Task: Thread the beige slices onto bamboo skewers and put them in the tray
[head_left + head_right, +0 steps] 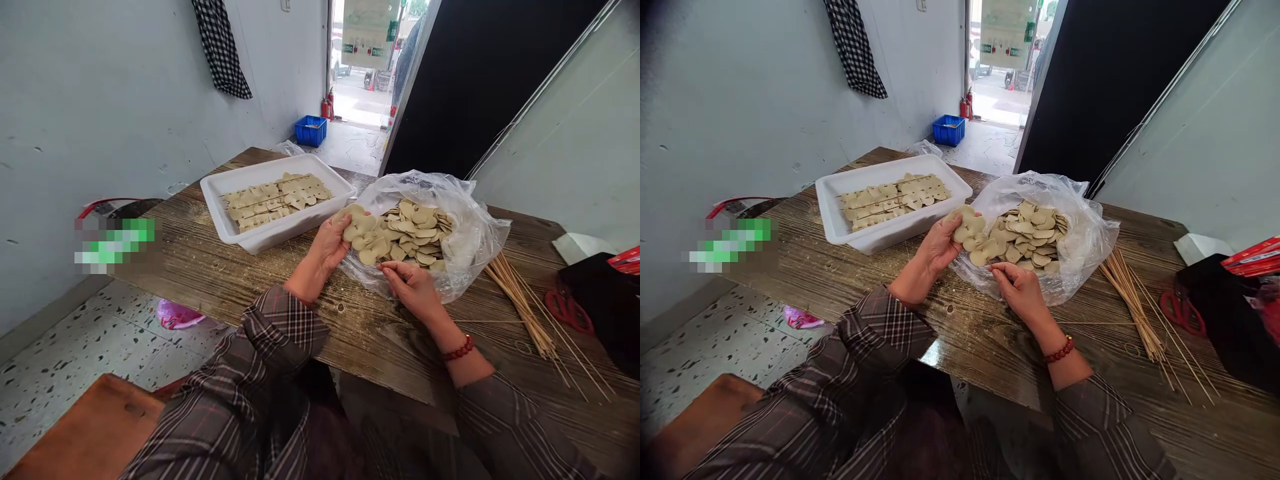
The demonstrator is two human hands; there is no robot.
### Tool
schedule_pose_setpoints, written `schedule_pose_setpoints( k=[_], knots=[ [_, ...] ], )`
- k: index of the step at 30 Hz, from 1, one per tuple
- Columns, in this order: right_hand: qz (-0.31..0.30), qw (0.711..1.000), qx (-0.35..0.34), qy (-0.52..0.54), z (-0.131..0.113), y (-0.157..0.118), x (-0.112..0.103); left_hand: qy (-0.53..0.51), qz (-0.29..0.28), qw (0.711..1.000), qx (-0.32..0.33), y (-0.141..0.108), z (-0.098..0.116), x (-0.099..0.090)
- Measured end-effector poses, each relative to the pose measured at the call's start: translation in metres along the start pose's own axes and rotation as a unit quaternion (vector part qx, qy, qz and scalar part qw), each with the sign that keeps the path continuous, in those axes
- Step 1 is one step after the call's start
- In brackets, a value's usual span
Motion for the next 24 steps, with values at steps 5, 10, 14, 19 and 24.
schedule_pose_setpoints(
  k=[5, 10, 14, 19, 24],
  knots=[
    [0.018, 0.999, -0.009, -0.027, 0.0, 0.0, 0.001, -0.003, -0.006, 1.0, 0.005, -0.001, -0.004, 0.002],
    [0.018, 1.0, 0.004, -0.02, 0.008, -0.001, 0.005, 0.0, -0.011, 1.0, 0.003, 0.0, -0.007, 0.001],
    [0.017, 1.0, 0.006, -0.022, 0.009, -0.002, 0.006, -0.007, -0.026, 1.0, 0.005, -0.001, -0.008, 0.003],
    [0.022, 0.999, 0.007, -0.024, 0.008, 0.001, 0.005, -0.01, -0.004, 1.0, -0.006, 0.0, -0.01, 0.001],
    [0.023, 0.999, 0.01, 0.025, 0.017, 0.003, 0.002, -0.042, 0.004, 0.999, -0.024, 0.002, -0.016, -0.004]
  ],
)
Point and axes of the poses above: each hand's wrist, its own y-axis towards the middle knuckle, its own x-axis out of the palm, z = x × y, the point moved 6 cm from there along y, towards the middle knuckle, and after that the axes turned 2 degrees about x, right-handed, at the moved point
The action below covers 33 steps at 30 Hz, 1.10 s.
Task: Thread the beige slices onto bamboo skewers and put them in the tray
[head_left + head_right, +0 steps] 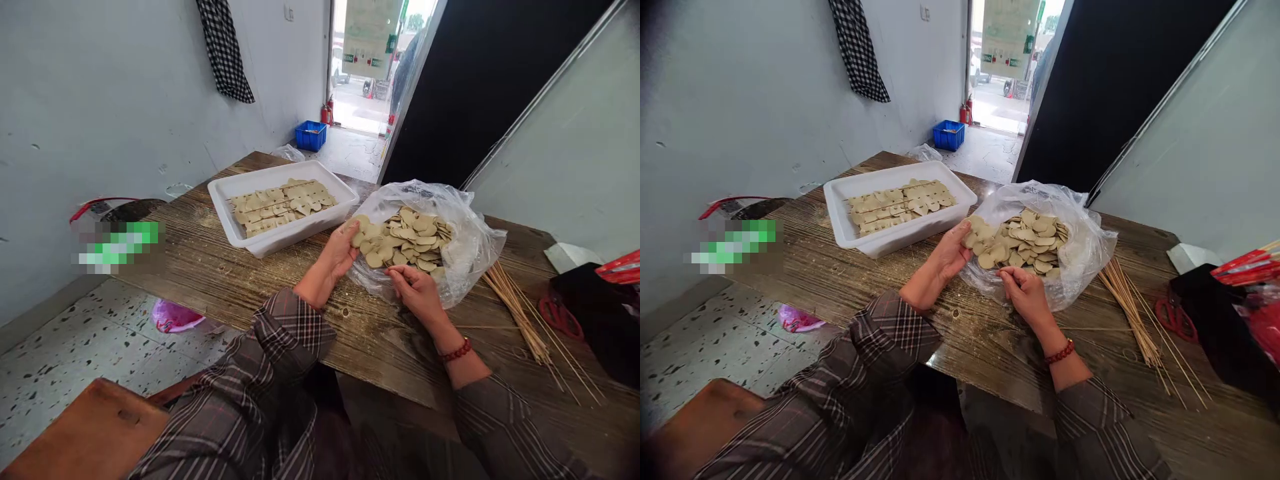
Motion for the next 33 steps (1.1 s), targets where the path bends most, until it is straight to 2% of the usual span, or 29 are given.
schedule_pose_setpoints(
  k=[4, 11, 16, 20, 23, 26, 30, 33],
  knots=[
    [0.019, 0.999, 0.022, 0.018, 0.008, -0.001, -0.004, 0.006, -0.047, 0.997, -0.057, -0.003, -0.016, 0.003],
    [0.004, 0.999, 0.031, -0.038, 0.018, -0.006, 0.0, -0.026, -0.029, 0.999, -0.003, 0.0, -0.036, -0.001],
    [0.068, 0.991, -0.009, -0.113, 0.016, -0.004, -0.012, -0.005, -0.044, 0.999, 0.026, -0.002, -0.037, 0.004],
    [0.111, 0.98, -0.008, -0.163, 0.009, 0.006, -0.031, 0.078, -0.068, 0.994, 0.029, -0.005, -0.039, 0.008],
    [0.157, 0.968, -0.011, -0.194, -0.007, 0.019, -0.048, 0.164, -0.089, 0.982, -0.037, -0.005, -0.052, 0.007],
    [0.17, 0.959, -0.041, -0.222, -0.039, 0.038, -0.053, 0.236, -0.112, 0.963, -0.067, -0.006, -0.061, 0.008],
    [0.131, 0.953, -0.112, -0.248, -0.093, 0.073, -0.033, 0.316, -0.109, 0.94, -0.066, -0.007, -0.061, 0.009],
    [0.11, 0.946, -0.17, -0.254, -0.126, 0.1, -0.009, 0.329, -0.113, 0.935, -0.067, -0.007, -0.061, 0.011]
  ],
)
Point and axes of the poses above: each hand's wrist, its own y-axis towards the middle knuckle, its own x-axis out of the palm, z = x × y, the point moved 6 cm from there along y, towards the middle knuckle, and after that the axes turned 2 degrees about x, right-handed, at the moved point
